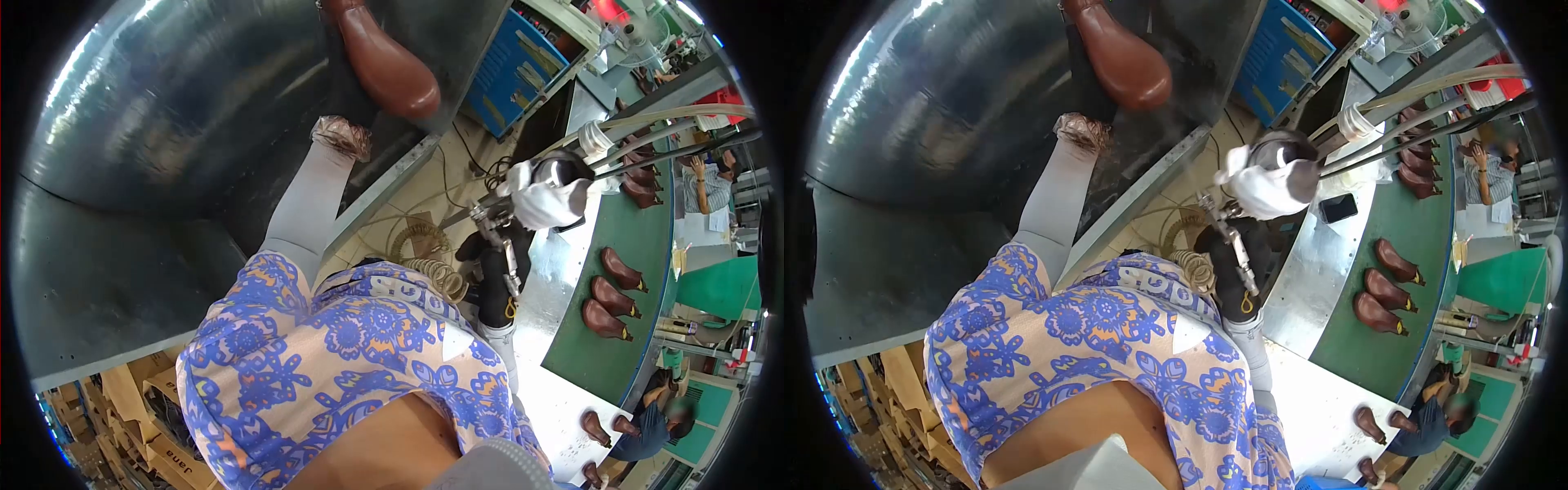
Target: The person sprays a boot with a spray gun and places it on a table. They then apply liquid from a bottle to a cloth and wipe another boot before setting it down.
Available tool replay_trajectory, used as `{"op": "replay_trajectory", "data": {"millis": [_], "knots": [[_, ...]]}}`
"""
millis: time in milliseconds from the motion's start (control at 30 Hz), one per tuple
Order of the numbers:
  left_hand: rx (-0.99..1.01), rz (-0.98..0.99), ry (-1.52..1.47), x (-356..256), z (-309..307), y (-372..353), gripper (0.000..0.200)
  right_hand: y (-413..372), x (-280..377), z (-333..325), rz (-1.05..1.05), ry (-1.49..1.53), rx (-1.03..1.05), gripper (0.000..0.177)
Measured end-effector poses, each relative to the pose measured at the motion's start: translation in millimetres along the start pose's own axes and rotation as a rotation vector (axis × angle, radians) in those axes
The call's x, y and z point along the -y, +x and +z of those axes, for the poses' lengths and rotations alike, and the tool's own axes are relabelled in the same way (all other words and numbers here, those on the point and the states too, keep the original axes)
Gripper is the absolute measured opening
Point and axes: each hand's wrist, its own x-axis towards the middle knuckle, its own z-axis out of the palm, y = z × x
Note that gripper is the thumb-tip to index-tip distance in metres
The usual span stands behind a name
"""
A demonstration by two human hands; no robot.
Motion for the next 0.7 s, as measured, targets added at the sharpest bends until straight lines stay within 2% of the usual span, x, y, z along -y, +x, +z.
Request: {"op": "replay_trajectory", "data": {"millis": [33,67,133,167,200,233,267,333,367,400,433,467,533,567,600,667,700], "knots": [[-0.18,-0.032,-0.152,-20.8,-34.8,33.2,0.045,-11.0,-3.5,1.4,0.108,0.027,-0.013,0.033],[-0.018,0.079,0.01,-3.5,14.9,-6.9,0.047,-2.4,-9.7,-6.1,-0.096,-0.031,0.145,0.031],[0.261,0.372,0.28,31.5,116.1,-88.3,0.052,-4.2,-8.3,-1.5,0.019,-0.003,0.001,0.028],[0.265,0.371,0.281,32.3,126.1,-103.3,0.052,-0.2,-9.5,-1.6,0.031,-0.001,0.001,0.028],[0.177,0.255,0.16,29.1,139.5,-116.9,0.052,2.6,-5.5,-1.5,0.04,0.005,-0.002,0.03],[0.082,0.136,0.034,31.1,141.3,-121.3,0.051,5.0,-7.5,4.5,0.183,0.221,-0.075,0.033],[0.084,0.133,0.033,34.2,141.0,-122.0,0.051,9.9,-1.6,8.0,0.182,0.221,-0.078,0.033],[0.094,0.261,0.057,42.2,138.7,-121.4,0.049,19.3,14.5,11.2,-0.212,-0.255,0.03,0.033],[0.095,0.259,0.055,44.9,140.0,-121.5,0.049,18.9,13.7,20.4,-0.101,0.058,-0.008,0.03],[0.094,0.328,0.08,47.3,141.5,-121.8,0.049,17.3,23.4,15.3,-0.076,0.085,0.091,0.007],[0.094,0.4,0.108,45.7,147.2,-124.6,0.049,15.0,28.4,17.0,-0.058,0.128,0.084,0.008],[0.094,0.397,0.107,47.1,148.5,-124.8,0.049,14.6,26.6,18.3,-0.039,0.168,0.076,0.009],[0.146,0.427,0.141,46.9,151.7,-125.3,0.05,21.8,10.6,13.0,-0.147,0.066,0.004,0.009],[0.146,0.427,0.143,45.8,150.6,-126.3,0.05,24.4,11.1,10.1,-0.076,-0.088,-0.036,0.028],[0.126,0.375,0.113,44.2,149.2,-127.1,0.051,32.7,-3.7,11.9,-0.318,-0.321,-0.117,0.033],[0.111,0.322,0.087,37.7,154.6,-130.4,0.052,24.5,20.3,-0.6,0.22,0.045,-0.036,0.035],[0.102,0.327,0.073,37.4,155.1,-129.5,0.051,29.4,-6.1,3.5,-0.042,0.013,-0.071,0.032]]}}
